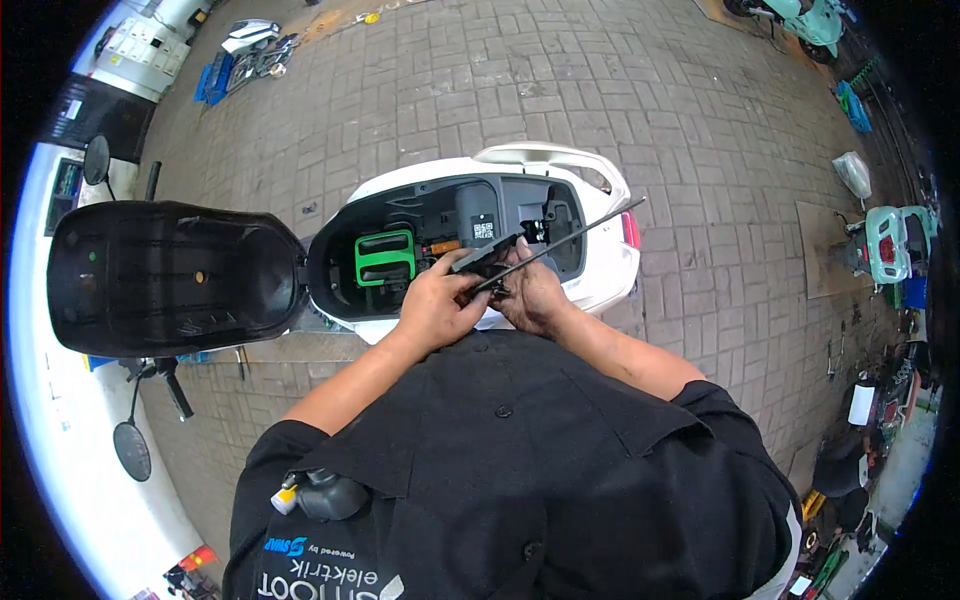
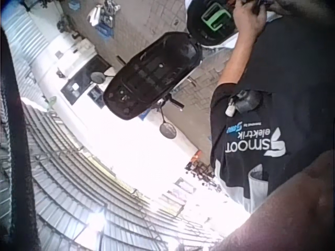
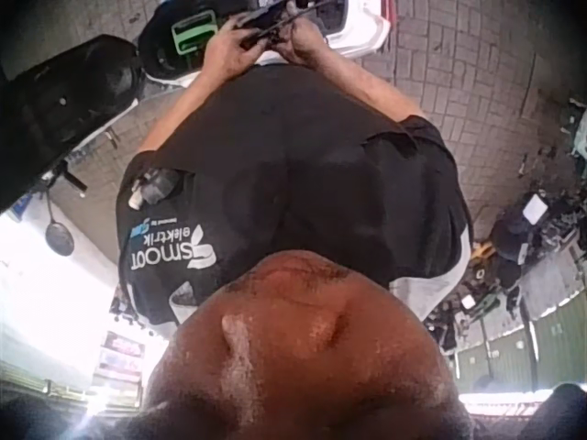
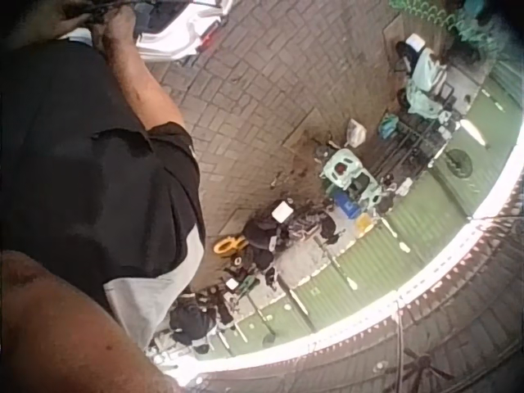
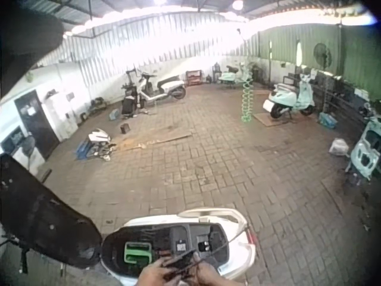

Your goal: The person assembles an electronic component by screwing a mounting plate onto it with a screwdriver and screws. They then open the seat of a white scooter and use the screwdriver to install the component and secure its wiring inside the internal storage compartment.

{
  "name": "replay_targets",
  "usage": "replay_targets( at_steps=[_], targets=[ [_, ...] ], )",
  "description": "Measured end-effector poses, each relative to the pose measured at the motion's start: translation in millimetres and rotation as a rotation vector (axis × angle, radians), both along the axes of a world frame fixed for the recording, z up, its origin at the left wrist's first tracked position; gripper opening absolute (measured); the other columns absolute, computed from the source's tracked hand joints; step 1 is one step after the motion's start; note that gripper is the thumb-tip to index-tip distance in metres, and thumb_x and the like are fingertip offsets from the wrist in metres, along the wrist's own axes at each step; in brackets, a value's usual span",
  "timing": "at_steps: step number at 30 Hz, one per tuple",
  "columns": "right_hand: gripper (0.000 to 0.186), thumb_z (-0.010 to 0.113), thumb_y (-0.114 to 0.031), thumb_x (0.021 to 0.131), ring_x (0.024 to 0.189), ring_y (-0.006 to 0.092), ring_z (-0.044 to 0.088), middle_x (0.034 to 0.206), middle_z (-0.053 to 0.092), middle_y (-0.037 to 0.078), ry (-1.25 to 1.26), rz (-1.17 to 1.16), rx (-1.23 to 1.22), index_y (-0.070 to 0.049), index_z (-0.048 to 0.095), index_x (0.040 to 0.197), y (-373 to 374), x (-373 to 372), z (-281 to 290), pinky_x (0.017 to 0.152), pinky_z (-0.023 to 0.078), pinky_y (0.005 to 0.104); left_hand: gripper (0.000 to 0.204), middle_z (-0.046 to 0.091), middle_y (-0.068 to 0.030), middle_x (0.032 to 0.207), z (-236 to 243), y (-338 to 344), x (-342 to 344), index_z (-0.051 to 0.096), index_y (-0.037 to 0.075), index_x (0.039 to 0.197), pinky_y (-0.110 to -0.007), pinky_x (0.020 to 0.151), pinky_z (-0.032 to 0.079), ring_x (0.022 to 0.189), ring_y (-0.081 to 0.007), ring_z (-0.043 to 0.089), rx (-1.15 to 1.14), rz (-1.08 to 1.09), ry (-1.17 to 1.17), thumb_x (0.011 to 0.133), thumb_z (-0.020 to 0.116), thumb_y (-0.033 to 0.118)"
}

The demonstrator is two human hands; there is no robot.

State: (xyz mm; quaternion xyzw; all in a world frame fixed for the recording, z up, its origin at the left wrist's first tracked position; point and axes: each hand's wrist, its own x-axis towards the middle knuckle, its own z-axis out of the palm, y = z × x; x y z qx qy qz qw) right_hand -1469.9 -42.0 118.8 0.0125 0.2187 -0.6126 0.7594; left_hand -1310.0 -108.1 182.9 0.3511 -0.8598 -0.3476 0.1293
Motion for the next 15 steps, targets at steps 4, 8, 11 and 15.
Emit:
replay_targets(
  at_steps=[4,8,11,15],
  targets=[
    [0.055,0.028,-0.051,0.104,0.124,0.0316,0.051,0.134,0.053,0.013,0.041,0.053,-0.03,-0.009,0.044,0.135,-2,-4,-1,0.102,0.042,0.0512,0.025,0.061,-0.015,0.125,-2,-2,-2,0.075,0.011,0.099,-0.04,0.077,0.055,0.083,-0.0318,0.069,-0.134,-0.03,-0.004,0.076,0.072,0.021],
    [0.054,0.028,-0.051,0.104,0.125,0.031,0.05,0.135,0.053,0.011,-0.006,0.068,-0.021,-0.011,0.044,0.136,-4,-3,4,0.103,0.041,0.0525,0.026,0.06,-0.0146,0.126,-2,-4,-1,0.075,0.014,0.101,-0.042,0.08,0.055,0.089,-0.0331,0.068,-0.134,-0.049,0.003,0.076,0.07,0.021],
    [0.053,0.027,-0.051,0.104,0.125,0.0302,0.05,0.137,0.052,0.01,0.005,0.089,0.017,-0.012,0.044,0.137,-6,-4,9,0.104,0.04,0.0533,0.027,0.058,-0.0155,0.131,4,-9,-3,0.075,0.013,0.103,-0.039,0.085,0.054,0.101,-0.0333,0.066,-0.072,-0.053,-0.116,0.077,0.071,0.017],
    [0.053,0.026,-0.051,0.104,0.126,0.0291,0.049,0.138,0.052,0.009,0.029,0.122,-0.025,-0.013,0.044,0.138,-8,-3,17,0.105,0.038,0.0529,0.028,0.058,-0.0141,0.132,3,-9,-1,0.075,0.017,0.106,-0.039,0.085,0.054,0.102,-0.0327,0.066,-0.104,-0.046,-0.156,0.078,0.071,0.018]
  ],
)
